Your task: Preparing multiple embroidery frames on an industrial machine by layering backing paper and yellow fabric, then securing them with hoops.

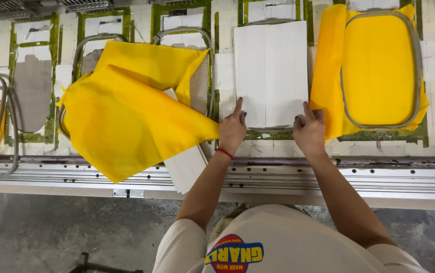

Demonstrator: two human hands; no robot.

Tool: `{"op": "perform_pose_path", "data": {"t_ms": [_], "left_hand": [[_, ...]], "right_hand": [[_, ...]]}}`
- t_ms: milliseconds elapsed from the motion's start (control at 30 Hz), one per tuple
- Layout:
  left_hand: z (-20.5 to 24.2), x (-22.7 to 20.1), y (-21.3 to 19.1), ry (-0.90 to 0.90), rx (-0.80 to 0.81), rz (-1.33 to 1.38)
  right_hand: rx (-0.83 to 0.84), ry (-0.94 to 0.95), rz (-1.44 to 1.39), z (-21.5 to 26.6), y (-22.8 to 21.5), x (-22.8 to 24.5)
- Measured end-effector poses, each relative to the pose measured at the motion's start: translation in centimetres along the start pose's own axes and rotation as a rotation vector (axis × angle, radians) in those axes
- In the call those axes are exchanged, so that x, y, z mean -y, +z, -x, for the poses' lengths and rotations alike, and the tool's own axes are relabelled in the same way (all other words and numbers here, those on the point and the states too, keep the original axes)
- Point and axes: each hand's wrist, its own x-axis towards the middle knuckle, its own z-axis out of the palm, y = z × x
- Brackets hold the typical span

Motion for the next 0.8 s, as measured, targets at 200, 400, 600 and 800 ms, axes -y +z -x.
{"op": "perform_pose_path", "data": {"t_ms": [200,400,600,800], "left_hand": [[0.2,-1.3,-1.2,-0.019,-0.01,-0.018],[0.4,-0.7,-2.3,-0.076,0.021,-0.158],[1.9,0.1,-2.4,-0.139,0.08,-0.091],[2.7,-0.1,-2.5,-0.153,0.136,-0.001]], "right_hand": [[0.049,-0.009,0.249,1.1,-2.0,1.0],[0.057,-0.042,0.279,2.3,-5.1,2.4],[0.079,-0.03,0.106,3.8,-3.9,0.7],[0.03,0.025,0.047,4.1,-2.7,1.0]]}}
